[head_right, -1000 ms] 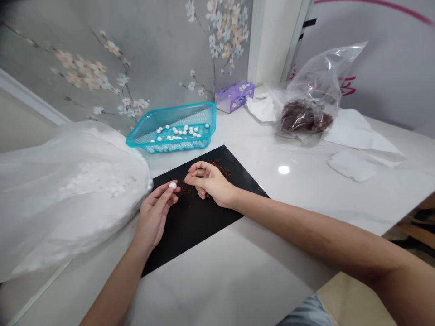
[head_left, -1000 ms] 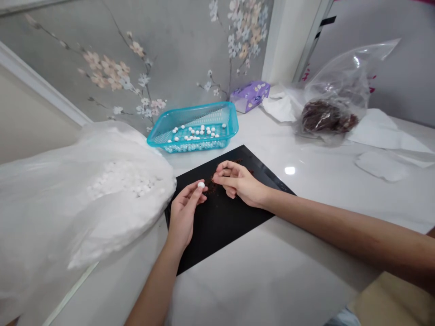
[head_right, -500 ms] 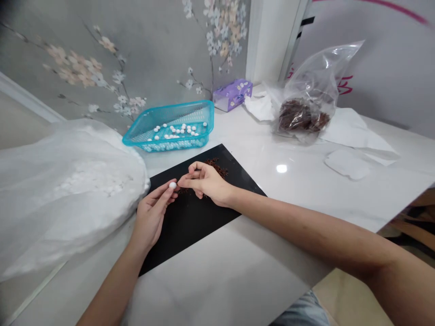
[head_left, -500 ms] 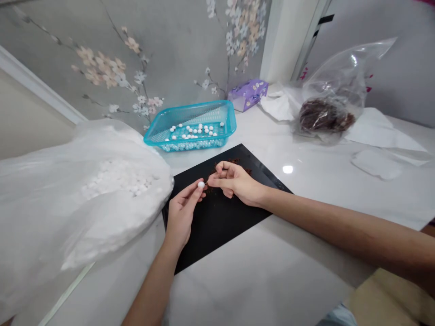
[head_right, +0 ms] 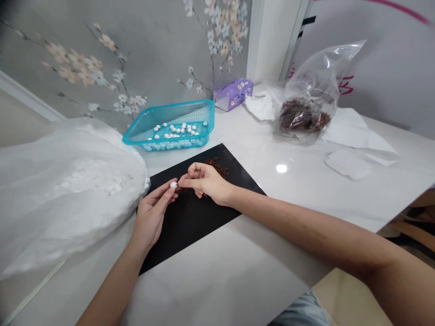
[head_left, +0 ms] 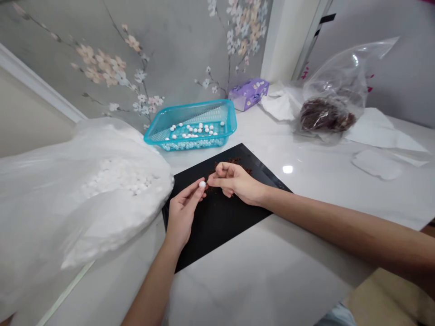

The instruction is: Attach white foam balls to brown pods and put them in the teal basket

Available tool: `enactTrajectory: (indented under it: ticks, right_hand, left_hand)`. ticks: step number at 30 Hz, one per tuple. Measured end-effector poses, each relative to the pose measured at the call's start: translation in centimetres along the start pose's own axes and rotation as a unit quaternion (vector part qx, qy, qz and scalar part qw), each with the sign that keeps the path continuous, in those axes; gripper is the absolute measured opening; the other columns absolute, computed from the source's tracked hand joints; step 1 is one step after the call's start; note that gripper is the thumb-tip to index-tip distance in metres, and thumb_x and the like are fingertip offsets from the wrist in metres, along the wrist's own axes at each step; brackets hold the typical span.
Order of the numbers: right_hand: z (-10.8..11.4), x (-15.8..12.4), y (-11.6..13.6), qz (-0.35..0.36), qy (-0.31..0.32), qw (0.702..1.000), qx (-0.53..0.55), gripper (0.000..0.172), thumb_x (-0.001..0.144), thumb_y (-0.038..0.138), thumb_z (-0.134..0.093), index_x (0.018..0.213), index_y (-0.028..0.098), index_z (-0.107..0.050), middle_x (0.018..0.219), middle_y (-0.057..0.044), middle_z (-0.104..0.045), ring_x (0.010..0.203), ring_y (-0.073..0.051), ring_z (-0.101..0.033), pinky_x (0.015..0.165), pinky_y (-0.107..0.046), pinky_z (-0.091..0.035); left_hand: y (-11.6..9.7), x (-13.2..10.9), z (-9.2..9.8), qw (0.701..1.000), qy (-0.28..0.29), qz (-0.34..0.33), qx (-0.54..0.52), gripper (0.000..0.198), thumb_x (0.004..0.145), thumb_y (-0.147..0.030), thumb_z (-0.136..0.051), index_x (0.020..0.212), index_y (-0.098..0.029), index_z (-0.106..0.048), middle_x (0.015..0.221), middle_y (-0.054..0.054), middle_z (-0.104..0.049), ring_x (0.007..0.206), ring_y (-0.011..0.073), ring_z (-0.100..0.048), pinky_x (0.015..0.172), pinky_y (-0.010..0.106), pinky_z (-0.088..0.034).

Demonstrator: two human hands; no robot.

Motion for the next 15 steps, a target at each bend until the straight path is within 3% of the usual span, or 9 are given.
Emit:
enactTrajectory:
  ticks: [15]
  right_hand:
    - [0.06, -0.13, -0.21, 0.0, 0.009, 1.0, -0.002, 0.045, 0.057, 0.029, -0.078, 0.067, 0.018, -0.036, 0.072, 0.003, -0.062, 0.043, -0.001, -0.04, 0.032, -0.013, -0.028]
  left_hand:
    - [0.24, 0.0, 0.16, 1.0, 0.005, -0.002, 0.01, 0.029, 0.069, -0.031, -0.071, 0.097, -0.024, -0.072, 0.089, 0.001, -0.071, 0.077, 0.0091, -0.055, 0.077, 0.02, -0.044]
Point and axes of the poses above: each hand's wrist, its own x-axis towards the middle knuckle, its own z-axis out of the back of the hand, y = z × x, the point moved 2 cm from there along x, towards the middle knuckle
